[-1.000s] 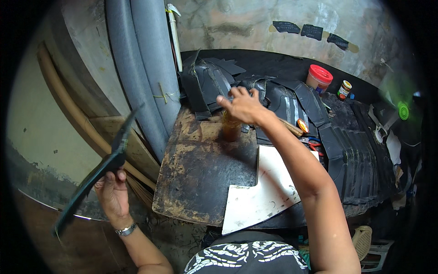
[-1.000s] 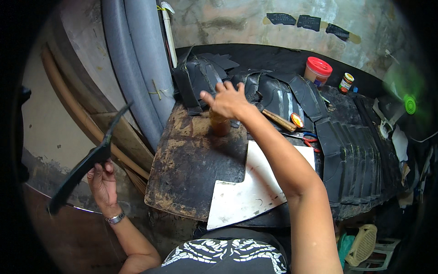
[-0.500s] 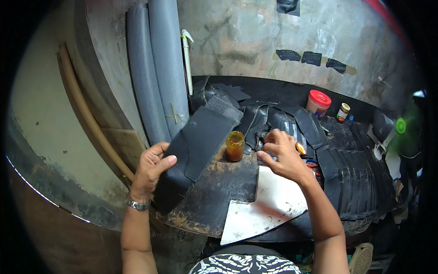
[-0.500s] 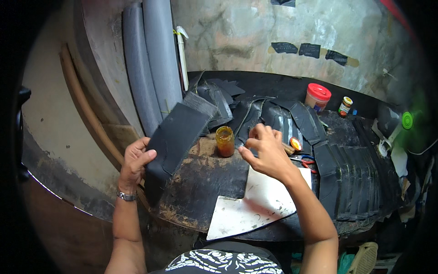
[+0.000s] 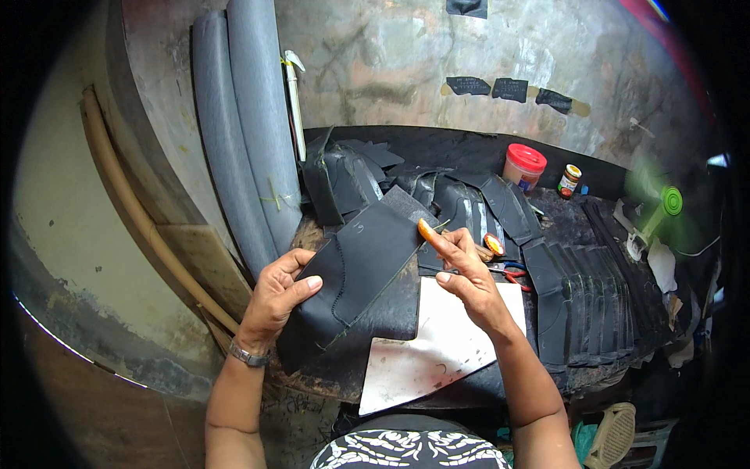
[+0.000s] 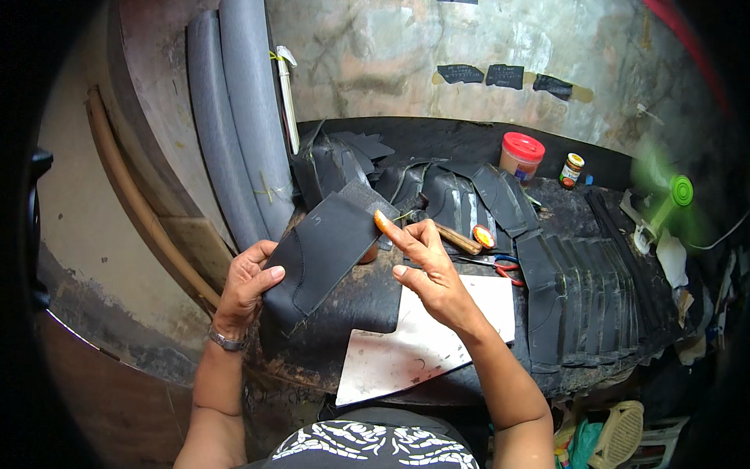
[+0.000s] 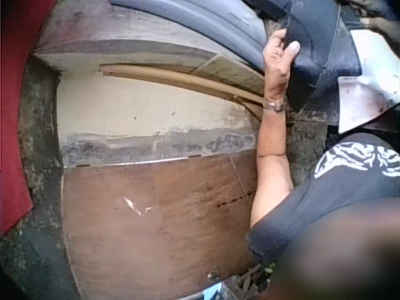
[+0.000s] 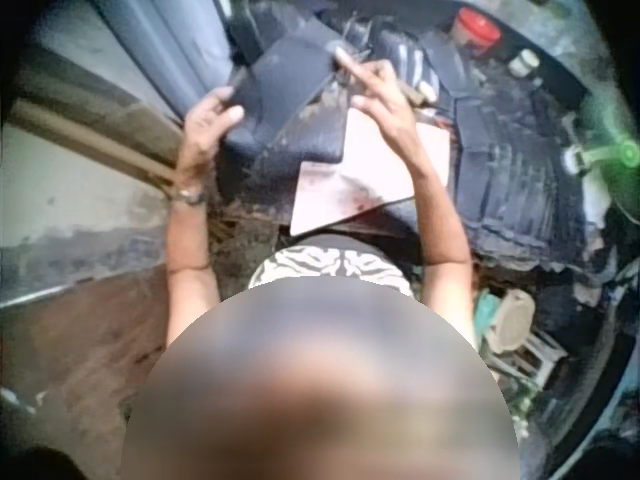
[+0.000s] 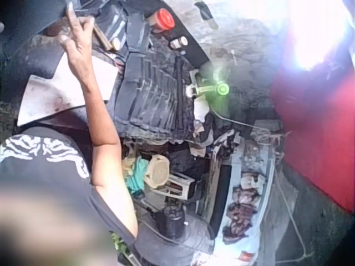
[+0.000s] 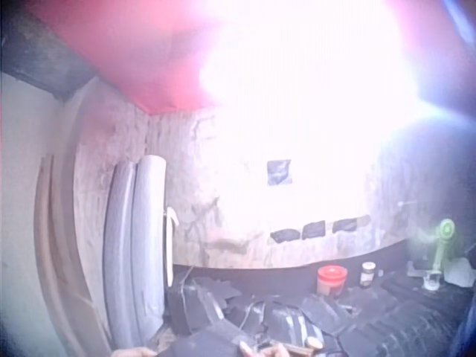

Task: The person repeatedly applies a brown adhesive from a small jar onto the edges of black leather pieces using a brush. They spread the glue along seams, flip the pieces, and inspect the coated edges before setting them aside on the workbench.

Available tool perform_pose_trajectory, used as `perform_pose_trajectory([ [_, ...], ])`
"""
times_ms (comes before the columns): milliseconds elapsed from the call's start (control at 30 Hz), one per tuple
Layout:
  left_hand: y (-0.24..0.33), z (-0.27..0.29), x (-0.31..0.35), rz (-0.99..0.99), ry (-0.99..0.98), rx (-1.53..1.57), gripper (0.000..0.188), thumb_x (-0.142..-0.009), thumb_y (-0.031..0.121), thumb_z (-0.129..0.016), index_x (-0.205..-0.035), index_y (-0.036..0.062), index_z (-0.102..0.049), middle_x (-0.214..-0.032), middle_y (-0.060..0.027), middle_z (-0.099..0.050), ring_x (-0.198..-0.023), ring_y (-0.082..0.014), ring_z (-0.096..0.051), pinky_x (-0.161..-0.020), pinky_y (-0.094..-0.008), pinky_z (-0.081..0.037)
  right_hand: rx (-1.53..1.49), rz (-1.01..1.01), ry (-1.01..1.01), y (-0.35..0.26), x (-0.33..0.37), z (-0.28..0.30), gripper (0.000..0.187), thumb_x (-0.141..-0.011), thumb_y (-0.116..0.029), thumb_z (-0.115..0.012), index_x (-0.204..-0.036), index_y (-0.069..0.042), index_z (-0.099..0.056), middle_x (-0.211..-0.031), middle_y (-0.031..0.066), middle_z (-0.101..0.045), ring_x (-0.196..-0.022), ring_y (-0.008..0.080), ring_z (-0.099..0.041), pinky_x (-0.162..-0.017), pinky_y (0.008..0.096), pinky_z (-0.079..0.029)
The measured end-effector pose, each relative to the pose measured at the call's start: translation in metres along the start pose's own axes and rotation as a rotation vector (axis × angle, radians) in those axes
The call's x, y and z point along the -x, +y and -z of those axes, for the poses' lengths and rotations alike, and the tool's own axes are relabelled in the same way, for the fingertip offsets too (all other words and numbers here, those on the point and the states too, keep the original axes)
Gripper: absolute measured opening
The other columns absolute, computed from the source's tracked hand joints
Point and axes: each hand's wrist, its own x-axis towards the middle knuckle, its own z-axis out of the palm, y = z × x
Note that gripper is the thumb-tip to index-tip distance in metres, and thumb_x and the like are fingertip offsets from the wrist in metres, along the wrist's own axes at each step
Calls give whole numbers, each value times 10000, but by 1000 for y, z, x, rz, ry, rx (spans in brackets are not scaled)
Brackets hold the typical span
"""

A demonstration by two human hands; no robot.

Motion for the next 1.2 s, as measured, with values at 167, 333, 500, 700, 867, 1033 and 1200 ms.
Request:
perform_pose_trajectory([
  [167,-7,-2,-4,-16,-11,63,279,-925,66,-635,-1179,-28,-570,-1085,-83,-677,-967,-104,-637,-892,-250,-512,33,-23,-24,4,1,-5,712,-813,-347,-613,-1455,-60,-501,-1078,70,-393,-1028,202,-400,-978,313,-324],
  [333,-12,-4,-6,-37,-3,117,258,-934,66,-621,-1168,-28,-567,-1088,-93,-679,-964,-110,-644,-893,-257,-518,113,51,-77,11,1,-15,654,-822,-250,-580,-1459,-116,-512,-1055,82,-392,-1049,229,-411,-1014,354,-336],
  [500,-16,-3,-5,-57,21,151,254,-939,66,-610,-1170,-30,-564,-1091,-95,-679,-977,-109,-642,-904,-260,-515,201,173,-102,14,3,-28,709,-754,-67,-553,-1457,-153,-520,-977,94,-367,-939,238,-403,-902,336,-399],
  [700,-17,-1,-5,-74,52,231,251,-944,64,-607,-1175,-24,-565,-1099,-99,-681,-973,-115,-651,-901,-260,-516,422,293,-108,13,4,-46,741,-728,-18,-541,-1441,-224,-544,-945,120,-395,-866,263,-414,-836,379,-352],
  [867,-17,0,-4,-90,97,235,236,-947,62,-607,-1167,-16,-571,-1083,-94,-684,-955,-116,-658,-877,-262,-532,601,427,-119,8,1,-57,752,-663,-1,-590,-1395,-172,-597,-916,92,-394,-839,235,-425,-788,358,-363],
  [1033,-22,5,-5,-106,139,266,232,-951,57,-607,-1170,-8,-572,-1073,-90,-686,-950,-112,-656,-859,-264,-540,622,496,-175,13,3,-71,743,-689,-28,-625,-1402,-234,-588,-880,86,-447,-848,240,-466,-781,378,-321],
  [1200,-26,13,-11,-215,336,183,381,-959,48,-598,-1325,-14,-513,-1089,-96,-691,-952,-112,-650,-866,-264,-532,417,529,-91,41,-34,-49,483,-780,-136,-591,-1245,-192,-709,-879,83,-438,-852,248,-453,-788,369,-318],
])
